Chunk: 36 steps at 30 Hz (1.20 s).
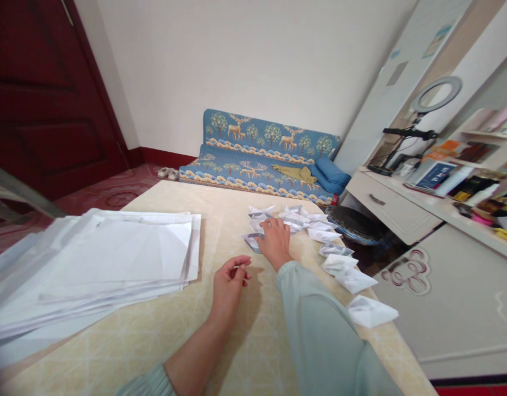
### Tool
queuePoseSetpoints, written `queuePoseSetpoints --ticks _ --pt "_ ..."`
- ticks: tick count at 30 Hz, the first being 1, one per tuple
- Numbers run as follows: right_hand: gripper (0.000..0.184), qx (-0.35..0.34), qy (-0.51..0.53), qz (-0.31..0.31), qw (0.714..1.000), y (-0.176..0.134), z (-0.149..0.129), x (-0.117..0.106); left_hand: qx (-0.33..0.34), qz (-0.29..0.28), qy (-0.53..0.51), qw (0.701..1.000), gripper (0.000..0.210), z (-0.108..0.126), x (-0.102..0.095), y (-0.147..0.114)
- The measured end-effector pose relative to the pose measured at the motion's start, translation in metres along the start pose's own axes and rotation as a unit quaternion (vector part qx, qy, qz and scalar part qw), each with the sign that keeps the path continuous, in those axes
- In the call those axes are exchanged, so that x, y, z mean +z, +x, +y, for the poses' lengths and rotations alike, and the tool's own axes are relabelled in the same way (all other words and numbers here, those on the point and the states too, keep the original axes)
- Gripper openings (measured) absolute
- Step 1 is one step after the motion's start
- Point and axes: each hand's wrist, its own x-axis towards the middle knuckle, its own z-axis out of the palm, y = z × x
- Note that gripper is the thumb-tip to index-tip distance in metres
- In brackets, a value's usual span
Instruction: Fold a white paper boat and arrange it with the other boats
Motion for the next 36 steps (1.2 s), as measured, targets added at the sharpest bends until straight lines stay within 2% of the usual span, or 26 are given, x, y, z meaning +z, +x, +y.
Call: queuePoseSetpoints --ticks 8,12,23,31,36 --pt "0.010 -0.004 0.021 -0.060 0.998 0.016 0.009 0.008 -0.005 -0.003 0.013 1.000 0.022 -0.003 0.001 0.001" --pt "0.013 0.019 0.006 -0.087 0.996 0.022 0.015 0.015 -0.007 0.002 0.011 1.000 0.023 -0.002 0.001 0.001" --pt "0.012 -0.006 0.005 -0.131 0.991 0.055 0.030 0.030 -0.021 -0.007 0.011 1.000 0.023 -0.002 0.002 0.002" --pt "0.012 -0.004 0.015 -0.122 0.992 0.066 0.032 0.038 -0.022 -0.005 0.012 1.000 0.023 -0.004 0.002 0.003" --pt "0.013 -0.012 0.032 -0.093 0.995 0.061 0.029 0.029 -0.014 -0.006 0.011 1.000 0.022 -0.004 0.002 0.004"
